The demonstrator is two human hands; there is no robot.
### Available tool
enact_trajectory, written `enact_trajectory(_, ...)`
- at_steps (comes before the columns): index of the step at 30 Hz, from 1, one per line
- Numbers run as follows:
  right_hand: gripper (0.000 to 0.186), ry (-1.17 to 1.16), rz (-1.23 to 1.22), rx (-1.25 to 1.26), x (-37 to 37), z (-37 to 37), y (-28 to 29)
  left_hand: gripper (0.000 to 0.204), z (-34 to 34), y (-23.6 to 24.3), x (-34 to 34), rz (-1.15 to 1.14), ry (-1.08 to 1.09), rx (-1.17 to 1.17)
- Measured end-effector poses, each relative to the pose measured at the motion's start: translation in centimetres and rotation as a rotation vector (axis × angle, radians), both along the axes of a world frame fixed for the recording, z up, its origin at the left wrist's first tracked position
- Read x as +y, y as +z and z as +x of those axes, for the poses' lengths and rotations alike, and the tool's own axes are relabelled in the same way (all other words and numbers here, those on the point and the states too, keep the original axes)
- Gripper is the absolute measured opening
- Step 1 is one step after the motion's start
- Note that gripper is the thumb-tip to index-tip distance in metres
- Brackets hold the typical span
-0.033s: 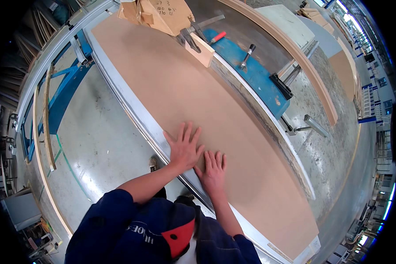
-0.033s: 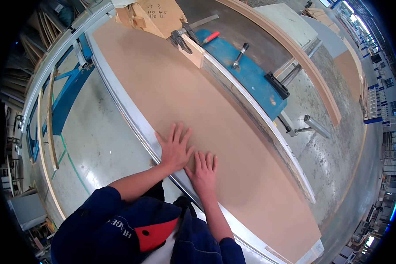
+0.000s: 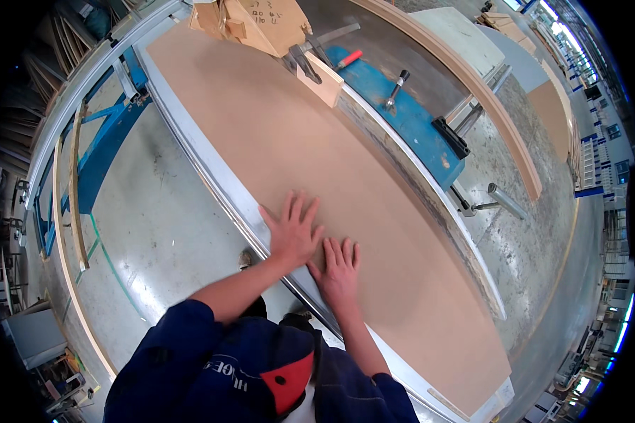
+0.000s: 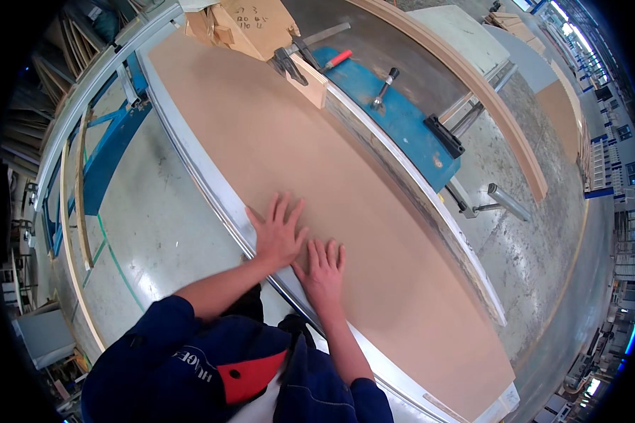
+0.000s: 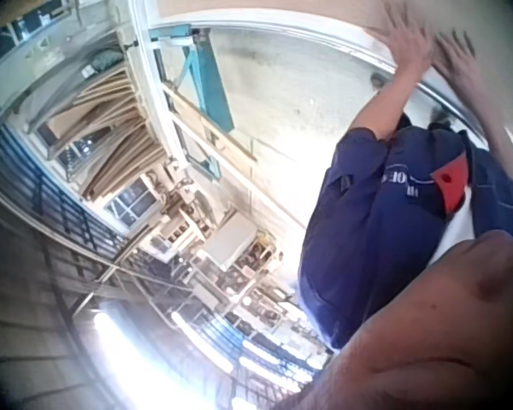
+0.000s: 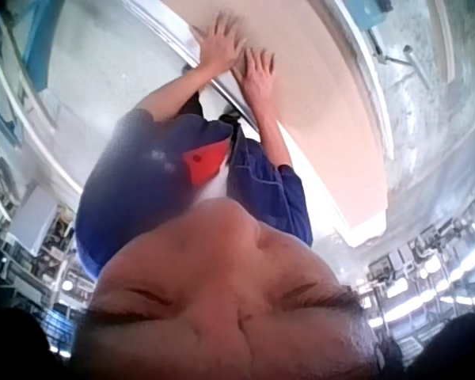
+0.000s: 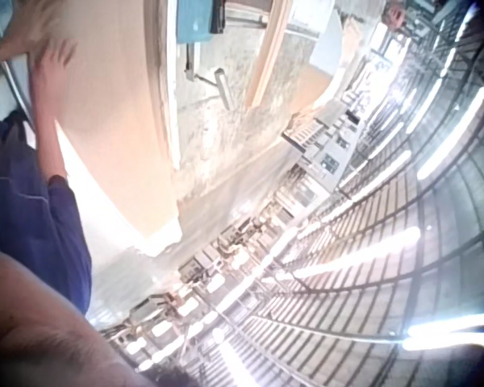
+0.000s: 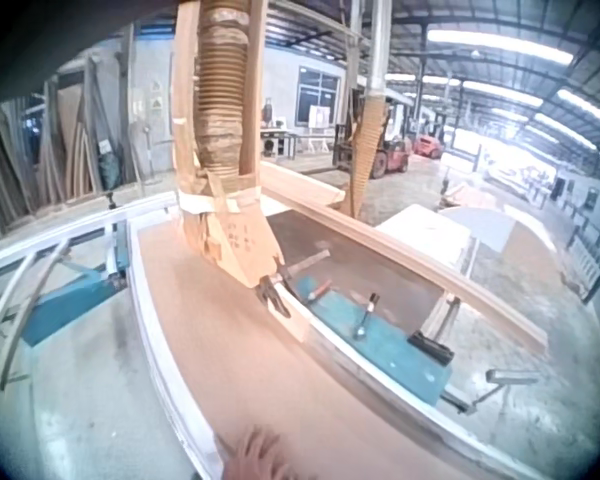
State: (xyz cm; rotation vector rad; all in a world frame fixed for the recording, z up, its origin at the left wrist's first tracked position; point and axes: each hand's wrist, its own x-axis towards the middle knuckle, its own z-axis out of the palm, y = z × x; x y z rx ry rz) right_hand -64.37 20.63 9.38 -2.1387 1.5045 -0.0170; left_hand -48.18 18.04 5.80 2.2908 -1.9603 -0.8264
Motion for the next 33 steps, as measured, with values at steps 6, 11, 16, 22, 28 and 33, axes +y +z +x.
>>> enact_trajectory(6,0.053,0.068,-0.045,-0.049,2.2,-4.2,1.1,0.059,4.9,-1.3,-3.4,0.072,0.006,-0.11)
enact_trajectory(11,0.062,0.032,-0.039,0.103,8.9,-17.9,7.1,0.057,9.0,-4.1,-4.6,0.086,-0.013,-0.185)
enact_trajectory(16,0.068,0.089,0.07,0.118,9.6,-19.6,5.5,0.055,13.3,-5.5,-5.9,0.075,-0.003,-0.208)
enact_trajectory(22,0.069,0.091,0.116,0.093,6.6,-14.0,2.7,0.054,18.5,-8.3,-7.5,0.077,0.027,-0.241)
enact_trajectory(28,0.067,0.133,0.078,0.065,3.0,-8.3,0.5,0.056,22.5,-10.3,-9.9,0.034,0.131,-0.241)
enact_trajectory(33,0.061,0.118,0.075,-0.035,0.7,-2.6,-1.8,0.064,9.4,-4.6,-3.8,0.12,0.0,-0.175)
